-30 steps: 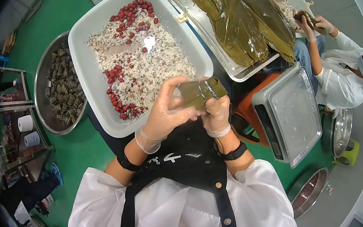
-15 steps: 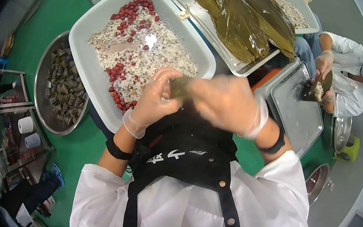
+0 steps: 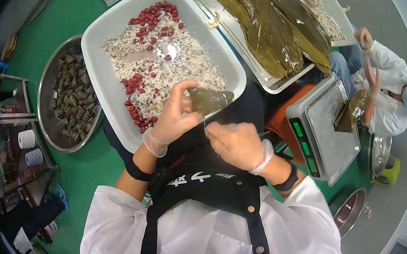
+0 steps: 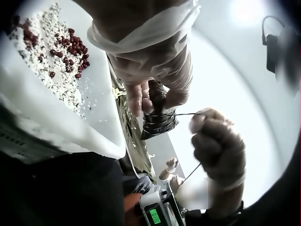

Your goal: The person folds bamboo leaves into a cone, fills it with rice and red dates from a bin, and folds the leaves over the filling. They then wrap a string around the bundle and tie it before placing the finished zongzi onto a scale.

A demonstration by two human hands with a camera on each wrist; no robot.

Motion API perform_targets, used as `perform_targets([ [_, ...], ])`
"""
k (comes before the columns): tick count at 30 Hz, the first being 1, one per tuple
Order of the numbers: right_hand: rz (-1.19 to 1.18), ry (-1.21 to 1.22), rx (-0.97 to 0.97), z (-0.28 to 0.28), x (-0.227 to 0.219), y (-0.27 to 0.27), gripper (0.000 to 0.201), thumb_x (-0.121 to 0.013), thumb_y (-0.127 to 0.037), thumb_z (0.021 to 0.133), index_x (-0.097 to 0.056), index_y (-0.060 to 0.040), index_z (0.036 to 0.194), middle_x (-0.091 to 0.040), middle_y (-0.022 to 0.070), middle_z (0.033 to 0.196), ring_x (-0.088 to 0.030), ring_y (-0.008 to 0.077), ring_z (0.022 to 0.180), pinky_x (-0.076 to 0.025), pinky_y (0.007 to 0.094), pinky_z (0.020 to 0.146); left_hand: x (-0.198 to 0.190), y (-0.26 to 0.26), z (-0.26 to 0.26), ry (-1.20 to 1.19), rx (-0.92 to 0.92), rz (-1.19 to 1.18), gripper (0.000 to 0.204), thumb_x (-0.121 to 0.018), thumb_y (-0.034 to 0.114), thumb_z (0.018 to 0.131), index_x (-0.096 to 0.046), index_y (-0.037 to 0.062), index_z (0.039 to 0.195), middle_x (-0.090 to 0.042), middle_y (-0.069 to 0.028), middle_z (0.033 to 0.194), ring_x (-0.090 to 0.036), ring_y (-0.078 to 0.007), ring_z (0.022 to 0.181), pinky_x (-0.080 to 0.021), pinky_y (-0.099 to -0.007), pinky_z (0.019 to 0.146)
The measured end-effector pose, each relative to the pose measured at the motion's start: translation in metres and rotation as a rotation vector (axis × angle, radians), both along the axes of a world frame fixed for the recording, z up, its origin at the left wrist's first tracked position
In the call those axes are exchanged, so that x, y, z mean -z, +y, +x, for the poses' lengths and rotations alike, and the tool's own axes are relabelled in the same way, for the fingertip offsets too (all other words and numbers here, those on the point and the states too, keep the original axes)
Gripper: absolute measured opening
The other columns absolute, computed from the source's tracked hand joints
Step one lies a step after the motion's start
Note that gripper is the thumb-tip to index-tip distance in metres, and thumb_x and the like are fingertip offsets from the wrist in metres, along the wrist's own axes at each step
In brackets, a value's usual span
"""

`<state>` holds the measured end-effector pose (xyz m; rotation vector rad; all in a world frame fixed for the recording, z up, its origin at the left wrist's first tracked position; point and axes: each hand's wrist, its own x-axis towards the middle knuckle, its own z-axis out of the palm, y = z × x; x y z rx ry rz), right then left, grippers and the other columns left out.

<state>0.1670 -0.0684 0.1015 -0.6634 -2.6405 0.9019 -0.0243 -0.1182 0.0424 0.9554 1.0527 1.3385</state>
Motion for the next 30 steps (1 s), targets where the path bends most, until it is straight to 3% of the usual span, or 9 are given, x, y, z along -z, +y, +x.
perform_targets([
  [5, 0.399, -0.064, -0.213, -0.022, -0.079, 0.048, 0.014, -0.064, -0.015, 0.077, -0.058, -0.0109, 0.090, -0.060, 0.0075, 0.064, -0.063, 0.0278, 0.058, -0.048, 0.0406, 0.051, -0.004, -0.002, 0.001, 0.341, 0.018, 0.227, 0.053, -0.060, -0.002, 0.076, -0.042, 0.0094, 0.125, -0.048, -0.0061, 0.114, -0.053, -0.0095, 0.086, -0.046, -0.0251, 0.071],
  [9, 0.305, -0.059, -0.252, -0.032, -0.048, 0.103, 0.016, -0.062, -0.018, 0.082, -0.062, -0.0126, 0.097, -0.062, 0.0103, 0.069, -0.064, 0.0284, 0.064, -0.050, 0.0406, 0.058, -0.025, -0.016, 0.004, 0.322, 0.112, 0.249, 0.052, -0.061, -0.003, 0.074, -0.045, 0.0097, 0.122, -0.044, -0.0051, 0.119, -0.050, -0.0100, 0.087, -0.046, -0.0254, 0.071],
  [11, -0.334, 0.000, -0.204, -0.033, -0.009, 0.123, 0.020, -0.061, -0.020, 0.086, -0.065, -0.0097, 0.104, -0.066, 0.0101, 0.082, -0.066, 0.0197, 0.076, -0.052, 0.0324, 0.070, -0.031, -0.022, 0.004, 0.095, 0.152, 0.259, 0.055, -0.062, -0.005, 0.072, -0.044, 0.0089, 0.122, -0.043, -0.0052, 0.120, -0.050, -0.0106, 0.088, -0.046, -0.0258, 0.071],
  [15, -0.996, 0.214, -0.122, -0.025, 0.068, 0.087, 0.022, -0.059, -0.015, 0.090, -0.064, -0.0025, 0.107, -0.065, 0.0026, 0.103, -0.060, 0.0114, 0.093, -0.048, 0.0281, 0.084, -0.019, -0.020, -0.002, -0.086, 0.083, 0.208, 0.058, -0.060, -0.008, 0.073, -0.043, 0.0073, 0.126, -0.037, -0.0084, 0.126, -0.050, -0.0165, 0.110, -0.047, -0.0305, 0.083],
  [17, -0.647, 0.131, 0.085, -0.018, 0.099, 0.039, 0.019, -0.059, -0.010, 0.088, -0.064, -0.0035, 0.105, -0.066, 0.0018, 0.088, -0.061, 0.0113, 0.080, -0.050, 0.0270, 0.069, -0.015, -0.017, -0.013, -0.086, 0.036, 0.232, 0.061, -0.060, -0.008, 0.073, -0.040, 0.0073, 0.129, -0.039, -0.0081, 0.127, -0.053, -0.0170, 0.106, -0.048, -0.0313, 0.087],
  [18, -0.882, 0.184, 0.109, -0.012, 0.106, 0.019, 0.014, -0.060, -0.010, 0.087, -0.064, -0.0040, 0.099, -0.066, 0.0019, 0.081, -0.060, 0.0123, 0.071, -0.049, 0.0292, 0.063, -0.017, -0.018, -0.020, -0.140, 0.052, 0.065, 0.063, -0.059, -0.008, 0.074, -0.039, 0.0075, 0.131, -0.041, -0.0079, 0.127, -0.055, -0.0169, 0.103, -0.048, -0.0317, 0.088],
  [24, -0.036, -0.056, -0.167, -0.019, -0.031, 0.010, 0.008, -0.058, -0.013, 0.085, -0.061, -0.0071, 0.090, -0.063, 0.0125, 0.075, -0.063, 0.0320, 0.066, -0.051, 0.0390, 0.061, 0.004, -0.014, -0.018, 0.090, -0.022, 0.088, 0.062, -0.058, -0.007, 0.074, -0.039, 0.0091, 0.130, -0.046, -0.0093, 0.120, -0.058, -0.0150, 0.088, -0.050, -0.0294, 0.076],
  [27, 0.365, 0.029, -0.200, -0.032, -0.069, 0.044, 0.015, -0.061, -0.012, 0.077, -0.062, -0.0087, 0.092, -0.058, 0.0104, 0.064, -0.061, 0.0310, 0.058, -0.050, 0.0407, 0.054, -0.006, -0.013, -0.013, 0.382, 0.001, 0.273, 0.057, -0.060, -0.006, 0.073, -0.043, 0.0084, 0.126, -0.046, -0.0085, 0.120, -0.055, -0.0138, 0.090, -0.049, -0.0285, 0.076],
  [30, -0.138, 0.024, -0.194, -0.042, -0.029, 0.090, 0.014, -0.058, -0.014, 0.085, -0.062, -0.0065, 0.096, -0.063, 0.0049, 0.078, -0.063, 0.0176, 0.072, -0.048, 0.0302, 0.064, -0.019, -0.022, -0.007, 0.330, 0.127, 0.293, 0.053, -0.063, -0.001, 0.074, -0.044, 0.0062, 0.122, -0.043, -0.0083, 0.124, -0.055, -0.0147, 0.095, -0.049, -0.0273, 0.077],
])
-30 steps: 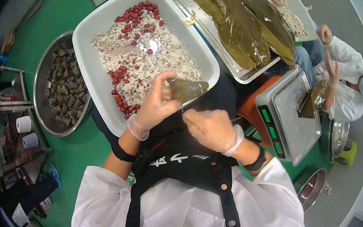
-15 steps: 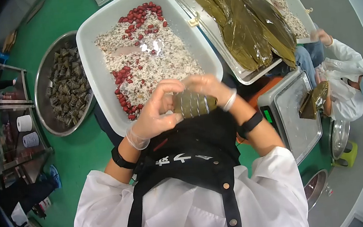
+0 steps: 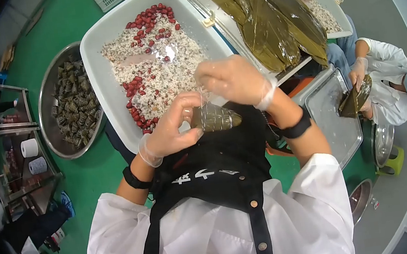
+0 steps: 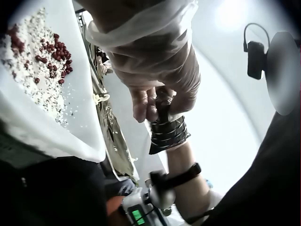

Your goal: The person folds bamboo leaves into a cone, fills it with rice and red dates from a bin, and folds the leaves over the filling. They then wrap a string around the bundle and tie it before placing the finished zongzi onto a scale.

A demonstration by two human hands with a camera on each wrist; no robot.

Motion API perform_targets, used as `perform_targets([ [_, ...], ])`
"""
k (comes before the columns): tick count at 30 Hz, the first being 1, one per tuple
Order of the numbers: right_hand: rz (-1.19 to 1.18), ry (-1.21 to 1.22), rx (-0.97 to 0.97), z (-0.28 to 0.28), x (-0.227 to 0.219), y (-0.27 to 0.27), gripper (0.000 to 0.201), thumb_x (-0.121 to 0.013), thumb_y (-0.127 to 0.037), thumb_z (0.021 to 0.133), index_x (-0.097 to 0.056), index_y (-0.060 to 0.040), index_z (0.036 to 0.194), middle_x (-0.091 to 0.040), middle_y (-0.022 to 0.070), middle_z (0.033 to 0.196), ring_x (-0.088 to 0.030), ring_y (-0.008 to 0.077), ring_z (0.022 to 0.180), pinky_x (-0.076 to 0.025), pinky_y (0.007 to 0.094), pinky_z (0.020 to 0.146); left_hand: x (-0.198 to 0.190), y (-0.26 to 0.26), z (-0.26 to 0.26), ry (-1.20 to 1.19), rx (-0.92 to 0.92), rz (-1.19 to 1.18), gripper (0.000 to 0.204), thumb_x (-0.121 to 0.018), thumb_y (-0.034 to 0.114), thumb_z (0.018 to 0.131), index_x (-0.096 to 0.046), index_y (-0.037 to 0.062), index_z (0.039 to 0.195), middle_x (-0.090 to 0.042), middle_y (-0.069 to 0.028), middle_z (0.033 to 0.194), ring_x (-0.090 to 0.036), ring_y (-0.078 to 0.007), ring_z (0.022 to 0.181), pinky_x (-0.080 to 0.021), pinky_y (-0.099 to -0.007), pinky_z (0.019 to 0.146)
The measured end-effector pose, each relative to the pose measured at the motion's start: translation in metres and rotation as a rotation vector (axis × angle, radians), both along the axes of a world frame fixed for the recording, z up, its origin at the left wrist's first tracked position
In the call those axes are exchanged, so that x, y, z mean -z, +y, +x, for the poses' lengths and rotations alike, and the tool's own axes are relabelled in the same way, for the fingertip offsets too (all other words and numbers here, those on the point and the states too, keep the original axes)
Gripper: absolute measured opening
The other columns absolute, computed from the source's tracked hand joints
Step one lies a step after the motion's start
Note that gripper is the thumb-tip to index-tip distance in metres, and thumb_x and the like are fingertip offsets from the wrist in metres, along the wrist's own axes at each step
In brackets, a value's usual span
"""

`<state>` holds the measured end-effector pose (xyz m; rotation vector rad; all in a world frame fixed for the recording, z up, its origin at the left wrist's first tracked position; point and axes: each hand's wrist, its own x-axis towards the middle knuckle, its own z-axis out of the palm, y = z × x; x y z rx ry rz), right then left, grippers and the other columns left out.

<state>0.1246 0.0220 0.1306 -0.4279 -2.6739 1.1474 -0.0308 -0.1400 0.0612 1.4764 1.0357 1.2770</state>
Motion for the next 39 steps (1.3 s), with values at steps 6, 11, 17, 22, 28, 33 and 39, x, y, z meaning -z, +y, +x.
perform_targets([
  [6, -0.871, 0.352, 0.327, 0.007, 0.088, -0.047, 0.017, -0.058, -0.019, 0.091, -0.059, -0.0047, 0.100, -0.061, 0.0022, 0.093, -0.057, 0.0091, 0.081, -0.046, 0.0236, 0.071, 0.003, -0.004, 0.007, -0.706, -0.126, -0.119, 0.050, -0.060, -0.002, 0.079, -0.042, 0.0068, 0.125, -0.046, -0.0094, 0.122, -0.060, -0.0188, 0.091, -0.054, -0.0299, 0.071],
  [11, -1.171, 0.548, 0.549, -0.002, 0.110, -0.080, 0.017, -0.051, -0.010, 0.088, -0.060, -0.0017, 0.100, -0.054, -0.0026, 0.067, -0.041, 0.0047, 0.048, -0.031, 0.0205, 0.043, 0.019, 0.011, 0.022, -1.061, -0.167, -0.177, 0.048, -0.057, -0.001, 0.083, -0.038, 0.0049, 0.127, -0.048, -0.0127, 0.120, -0.062, -0.0196, 0.079, -0.055, -0.0316, 0.068],
  [17, -1.124, 0.539, 0.434, 0.002, 0.104, -0.079, 0.015, -0.056, -0.007, 0.084, -0.063, 0.0021, 0.093, -0.052, -0.0026, 0.064, -0.040, 0.0033, 0.052, -0.032, 0.0193, 0.050, 0.030, 0.017, 0.029, -0.500, -0.487, 0.004, 0.056, -0.060, -0.008, 0.079, -0.038, 0.0043, 0.129, -0.044, -0.0113, 0.125, -0.061, -0.0225, 0.098, -0.054, -0.0337, 0.080],
  [22, -0.561, 0.628, 0.549, -0.003, 0.073, -0.076, 0.042, -0.078, -0.009, 0.075, -0.064, -0.0007, 0.113, -0.070, 0.0018, 0.087, -0.067, 0.0126, 0.073, -0.052, 0.0255, 0.064, 0.007, 0.015, 0.019, -0.126, -0.449, 0.108, 0.072, -0.065, -0.004, 0.076, -0.032, 0.0061, 0.139, -0.040, -0.0115, 0.134, -0.051, -0.0238, 0.116, -0.048, -0.0347, 0.092],
  [28, 0.675, 0.266, 0.248, 0.009, 0.050, -0.043, 0.066, -0.073, -0.005, 0.060, -0.060, -0.0084, 0.125, -0.062, 0.0048, 0.074, -0.063, 0.0194, 0.064, -0.049, 0.0293, 0.051, 0.002, 0.016, -0.003, -0.496, -0.163, -0.627, 0.040, -0.051, 0.033, 0.100, -0.048, 0.0089, 0.132, -0.058, -0.0016, 0.116, -0.056, -0.0107, 0.105, -0.049, -0.0299, 0.087],
  [33, 0.349, 0.272, 0.136, 0.010, 0.053, -0.044, 0.054, -0.058, -0.001, 0.072, -0.058, -0.0064, 0.126, -0.060, 0.0046, 0.071, -0.062, 0.0209, 0.061, -0.049, 0.0329, 0.052, -0.005, 0.011, 0.009, -0.801, -0.200, -0.588, 0.037, -0.053, 0.030, 0.099, -0.051, 0.0075, 0.127, -0.057, -0.0027, 0.118, -0.056, -0.0103, 0.106, -0.049, -0.0288, 0.087],
  [39, -0.031, 0.276, 0.101, 0.019, 0.064, -0.043, 0.045, -0.055, -0.010, 0.084, -0.055, -0.0058, 0.129, -0.067, 0.0105, 0.086, -0.065, 0.0278, 0.070, -0.052, 0.0359, 0.063, 0.016, 0.011, 0.022, -0.829, -0.301, -0.561, 0.034, -0.056, 0.023, 0.096, -0.051, 0.0057, 0.125, -0.062, -0.0050, 0.105, -0.063, -0.0151, 0.091, -0.055, -0.0310, 0.076],
])
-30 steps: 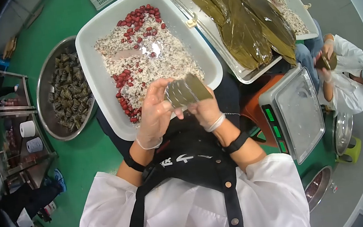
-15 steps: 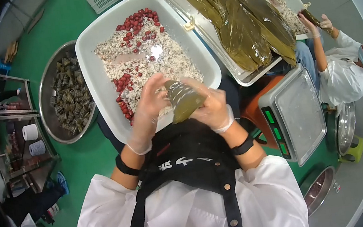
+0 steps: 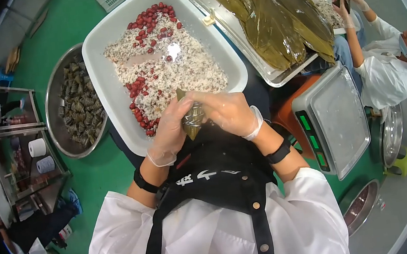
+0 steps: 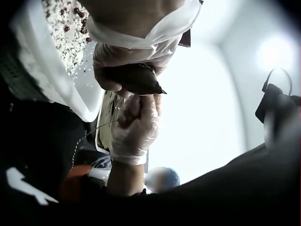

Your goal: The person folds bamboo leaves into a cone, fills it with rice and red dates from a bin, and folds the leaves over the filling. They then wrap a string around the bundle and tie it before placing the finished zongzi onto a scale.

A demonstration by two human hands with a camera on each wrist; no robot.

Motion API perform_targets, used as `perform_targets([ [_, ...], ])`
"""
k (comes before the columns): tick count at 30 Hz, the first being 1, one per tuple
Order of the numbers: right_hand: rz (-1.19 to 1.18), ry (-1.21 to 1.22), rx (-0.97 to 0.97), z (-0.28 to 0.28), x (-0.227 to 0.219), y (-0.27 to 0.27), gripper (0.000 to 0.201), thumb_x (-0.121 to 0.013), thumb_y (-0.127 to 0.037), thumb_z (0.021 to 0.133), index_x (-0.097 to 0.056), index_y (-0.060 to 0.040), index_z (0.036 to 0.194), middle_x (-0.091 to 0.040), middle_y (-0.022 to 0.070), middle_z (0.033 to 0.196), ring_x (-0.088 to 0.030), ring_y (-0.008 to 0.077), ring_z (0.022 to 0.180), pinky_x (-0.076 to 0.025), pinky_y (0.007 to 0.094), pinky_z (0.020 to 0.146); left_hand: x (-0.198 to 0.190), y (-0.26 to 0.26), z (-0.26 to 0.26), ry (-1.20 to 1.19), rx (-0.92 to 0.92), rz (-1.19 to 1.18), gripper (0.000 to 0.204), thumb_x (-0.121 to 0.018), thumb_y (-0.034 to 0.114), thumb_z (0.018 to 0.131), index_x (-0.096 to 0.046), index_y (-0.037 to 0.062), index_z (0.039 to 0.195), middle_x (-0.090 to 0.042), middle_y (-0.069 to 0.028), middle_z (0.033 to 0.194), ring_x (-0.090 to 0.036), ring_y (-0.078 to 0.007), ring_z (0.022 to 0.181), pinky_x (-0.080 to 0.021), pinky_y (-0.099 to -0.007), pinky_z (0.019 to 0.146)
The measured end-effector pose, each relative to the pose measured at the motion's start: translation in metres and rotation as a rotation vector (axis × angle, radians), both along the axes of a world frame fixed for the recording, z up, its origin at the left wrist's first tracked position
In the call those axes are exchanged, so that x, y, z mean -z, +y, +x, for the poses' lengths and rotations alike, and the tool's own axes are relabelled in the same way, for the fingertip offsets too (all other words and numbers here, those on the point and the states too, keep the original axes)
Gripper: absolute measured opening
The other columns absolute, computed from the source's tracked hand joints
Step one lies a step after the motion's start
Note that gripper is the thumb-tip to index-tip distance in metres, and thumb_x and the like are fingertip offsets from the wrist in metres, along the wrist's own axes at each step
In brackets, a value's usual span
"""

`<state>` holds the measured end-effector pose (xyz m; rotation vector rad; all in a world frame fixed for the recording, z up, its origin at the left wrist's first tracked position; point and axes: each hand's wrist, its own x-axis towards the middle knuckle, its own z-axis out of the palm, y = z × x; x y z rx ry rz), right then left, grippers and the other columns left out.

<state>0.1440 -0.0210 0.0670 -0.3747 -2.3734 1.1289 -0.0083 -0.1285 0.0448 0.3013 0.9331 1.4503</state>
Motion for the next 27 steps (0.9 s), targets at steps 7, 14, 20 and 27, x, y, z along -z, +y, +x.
perform_targets([
  [7, 0.551, -0.264, 0.218, 0.008, -0.038, 0.001, 0.033, -0.054, -0.015, 0.092, -0.059, -0.0064, 0.123, -0.066, 0.0095, 0.094, -0.064, 0.0250, 0.088, -0.046, 0.0350, 0.081, -0.017, 0.001, -0.040, 0.299, -0.074, 0.047, 0.038, -0.066, 0.020, 0.090, -0.056, 0.0045, 0.124, -0.062, -0.0023, 0.109, -0.057, -0.0086, 0.094, -0.047, -0.0241, 0.084],
  [14, -1.002, -0.135, 0.110, -0.030, -0.038, 0.017, 0.037, -0.048, -0.031, 0.099, -0.059, -0.0039, 0.121, -0.062, 0.0100, 0.123, -0.060, 0.0196, 0.113, -0.045, 0.0342, 0.092, -0.018, -0.011, -0.045, 0.441, -0.124, 0.199, 0.046, -0.070, 0.013, 0.087, -0.054, 0.0031, 0.129, -0.062, -0.0027, 0.113, -0.058, -0.0105, 0.099, -0.048, -0.0262, 0.088],
  [20, -1.066, -0.347, 0.113, -0.045, -0.063, 0.023, 0.025, -0.056, -0.027, 0.096, -0.060, -0.0034, 0.101, -0.065, 0.0081, 0.088, -0.067, 0.0220, 0.090, -0.053, 0.0345, 0.070, 0.011, -0.009, -0.033, 0.308, -0.245, 0.116, 0.043, -0.066, 0.013, 0.089, -0.053, 0.0031, 0.129, -0.061, -0.0031, 0.113, -0.056, -0.0095, 0.099, -0.048, -0.0270, 0.085],
  [27, 0.627, -0.642, -0.173, -0.074, -0.093, -0.010, 0.013, -0.059, -0.018, 0.084, -0.061, -0.0084, 0.092, -0.066, 0.0088, 0.082, -0.065, 0.0297, 0.075, -0.052, 0.0394, 0.062, 0.033, 0.018, -0.018, 0.794, -0.221, 0.145, 0.066, -0.070, 0.013, 0.084, -0.038, 0.0055, 0.141, -0.066, -0.0122, 0.102, -0.064, -0.0209, 0.088, -0.050, -0.0329, 0.080],
])
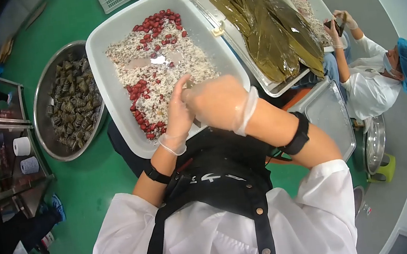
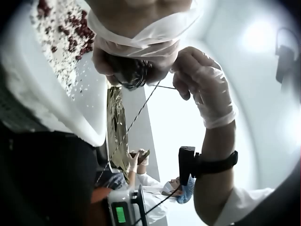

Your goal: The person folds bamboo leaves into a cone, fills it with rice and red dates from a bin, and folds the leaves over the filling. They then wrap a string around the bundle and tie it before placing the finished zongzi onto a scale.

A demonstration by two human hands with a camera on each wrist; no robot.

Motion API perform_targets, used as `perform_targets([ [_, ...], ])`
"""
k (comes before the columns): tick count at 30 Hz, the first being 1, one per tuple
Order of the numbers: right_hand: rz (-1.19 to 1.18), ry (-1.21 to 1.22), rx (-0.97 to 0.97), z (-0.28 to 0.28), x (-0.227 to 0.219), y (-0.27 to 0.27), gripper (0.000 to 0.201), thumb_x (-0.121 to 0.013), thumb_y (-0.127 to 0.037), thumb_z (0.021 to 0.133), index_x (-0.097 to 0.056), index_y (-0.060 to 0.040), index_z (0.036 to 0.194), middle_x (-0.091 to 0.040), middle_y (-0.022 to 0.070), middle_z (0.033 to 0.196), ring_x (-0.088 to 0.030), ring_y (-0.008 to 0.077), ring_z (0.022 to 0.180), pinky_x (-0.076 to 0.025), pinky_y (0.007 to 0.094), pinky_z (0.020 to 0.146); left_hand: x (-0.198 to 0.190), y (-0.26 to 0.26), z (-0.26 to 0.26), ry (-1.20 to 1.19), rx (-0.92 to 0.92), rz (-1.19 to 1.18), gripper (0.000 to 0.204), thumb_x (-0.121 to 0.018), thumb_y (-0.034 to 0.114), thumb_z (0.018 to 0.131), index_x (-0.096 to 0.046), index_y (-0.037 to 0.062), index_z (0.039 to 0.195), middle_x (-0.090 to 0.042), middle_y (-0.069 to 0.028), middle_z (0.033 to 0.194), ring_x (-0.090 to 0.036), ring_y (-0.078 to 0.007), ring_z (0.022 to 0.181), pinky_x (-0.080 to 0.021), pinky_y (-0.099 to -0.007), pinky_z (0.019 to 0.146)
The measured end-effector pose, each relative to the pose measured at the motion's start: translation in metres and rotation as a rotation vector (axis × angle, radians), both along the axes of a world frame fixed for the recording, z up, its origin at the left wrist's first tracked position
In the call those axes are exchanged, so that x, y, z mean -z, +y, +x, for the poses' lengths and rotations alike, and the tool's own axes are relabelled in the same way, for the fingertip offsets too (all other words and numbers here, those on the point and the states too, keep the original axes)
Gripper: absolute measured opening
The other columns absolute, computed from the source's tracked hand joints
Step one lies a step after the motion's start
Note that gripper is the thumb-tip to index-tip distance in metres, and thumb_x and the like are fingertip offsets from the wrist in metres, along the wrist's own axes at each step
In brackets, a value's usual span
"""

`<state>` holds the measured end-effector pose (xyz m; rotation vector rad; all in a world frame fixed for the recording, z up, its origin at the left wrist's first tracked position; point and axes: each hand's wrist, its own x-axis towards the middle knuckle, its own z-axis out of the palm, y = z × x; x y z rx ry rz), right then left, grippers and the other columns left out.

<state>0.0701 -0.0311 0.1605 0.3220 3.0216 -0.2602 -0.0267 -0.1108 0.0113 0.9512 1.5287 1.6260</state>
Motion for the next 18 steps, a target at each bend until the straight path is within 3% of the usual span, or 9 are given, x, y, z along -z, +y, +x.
perform_targets([
  [5, -0.112, 0.006, 0.079, -0.008, 0.006, 0.025, 0.015, -0.063, -0.020, 0.084, -0.067, -0.0116, 0.095, -0.067, 0.0081, 0.082, -0.065, 0.0314, 0.077, -0.051, 0.0390, 0.063, -0.028, -0.002, -0.008, 0.285, 0.121, -0.109, 0.103, -0.076, 0.017, 0.073, -0.010, 0.0091, 0.152, -0.067, -0.0220, 0.100, -0.068, -0.0338, 0.089, -0.052, -0.0383, 0.078],
  [7, -0.471, 0.061, 0.305, -0.006, 0.009, 0.038, 0.018, -0.062, -0.027, 0.082, -0.068, -0.0097, 0.080, -0.068, 0.0138, 0.081, -0.065, 0.0319, 0.073, -0.049, 0.0435, 0.064, -0.035, -0.004, -0.006, 0.330, 0.157, -0.032, 0.103, -0.074, 0.014, 0.072, -0.009, 0.0091, 0.152, -0.067, -0.0209, 0.100, -0.068, -0.0321, 0.088, -0.051, -0.0373, 0.079],
  [8, -0.545, 0.047, 0.354, -0.006, 0.011, 0.043, 0.021, -0.063, -0.027, 0.082, -0.069, -0.0072, 0.077, -0.066, 0.0118, 0.073, -0.064, 0.0266, 0.067, -0.049, 0.0386, 0.062, -0.038, -0.004, -0.005, 0.334, 0.164, -0.033, 0.103, -0.074, 0.014, 0.072, -0.009, 0.0091, 0.152, -0.067, -0.0209, 0.100, -0.068, -0.0321, 0.088, -0.051, -0.0373, 0.079],
  [9, -0.545, 0.055, 0.361, -0.004, 0.010, 0.049, 0.021, -0.063, -0.027, 0.082, -0.069, -0.0072, 0.077, -0.066, 0.0118, 0.073, -0.064, 0.0266, 0.067, -0.049, 0.0386, 0.062, -0.040, -0.005, -0.004, 0.201, 0.193, 0.052, 0.100, -0.072, 0.014, 0.074, -0.010, 0.0098, 0.153, -0.066, -0.0184, 0.102, -0.067, -0.0277, 0.089, -0.051, -0.0354, 0.080],
  [11, -0.827, -0.093, 0.618, 0.000, 0.008, 0.054, 0.017, -0.064, -0.021, 0.088, -0.070, -0.0069, 0.082, -0.059, 0.0020, 0.062, -0.056, 0.0101, 0.056, -0.044, 0.0275, 0.051, -0.044, -0.010, 0.001, 0.066, 0.229, 0.127, 0.097, -0.071, 0.013, 0.076, -0.012, 0.0104, 0.153, -0.066, -0.0159, 0.104, -0.066, -0.0233, 0.090, -0.051, -0.0335, 0.082],
  [12, -0.917, -0.072, 0.603, 0.007, 0.018, 0.062, 0.019, -0.063, -0.022, 0.089, -0.069, -0.0067, 0.080, -0.056, -0.0023, 0.061, -0.049, 0.0048, 0.053, -0.037, 0.0215, 0.045, -0.047, -0.011, 0.002, -0.004, 0.216, 0.169, 0.087, -0.070, 0.012, 0.079, -0.020, 0.0094, 0.151, -0.064, -0.0119, 0.106, -0.063, -0.0188, 0.092, -0.050, -0.0312, 0.083],
  [13, -0.918, -0.064, 0.602, 0.013, 0.030, 0.064, 0.019, -0.063, -0.022, 0.089, -0.069, -0.0067, 0.080, -0.056, -0.0023, 0.061, -0.049, 0.0048, 0.053, -0.037, 0.0215, 0.045, -0.049, -0.011, 0.001, -0.072, 0.202, 0.212, 0.078, -0.068, 0.011, 0.081, -0.028, 0.0084, 0.148, -0.061, -0.0079, 0.108, -0.061, -0.0143, 0.094, -0.049, -0.0288, 0.085],
  [15, -0.958, 0.286, 0.567, 0.022, 0.045, 0.057, 0.022, -0.062, -0.024, 0.091, -0.068, -0.0073, 0.077, -0.055, -0.0015, 0.060, -0.046, 0.0054, 0.047, -0.032, 0.0205, 0.041, -0.044, -0.012, -0.005, -0.200, 0.200, 0.164, 0.066, -0.066, 0.009, 0.084, -0.036, 0.0067, 0.142, -0.059, -0.0054, 0.109, -0.058, -0.0119, 0.095, -0.048, -0.0273, 0.085],
  [18, -1.250, 0.178, 0.784, 0.028, 0.043, 0.049, 0.020, -0.060, -0.022, 0.088, -0.066, -0.0031, 0.084, -0.064, 0.0044, 0.070, -0.045, 0.0078, 0.045, -0.033, 0.0237, 0.042, -0.044, -0.009, -0.012, -0.380, 0.138, 0.152, 0.048, -0.063, 0.008, 0.087, -0.046, 0.0040, 0.132, -0.057, -0.0027, 0.110, -0.055, -0.0093, 0.096, -0.048, -0.0257, 0.084],
])
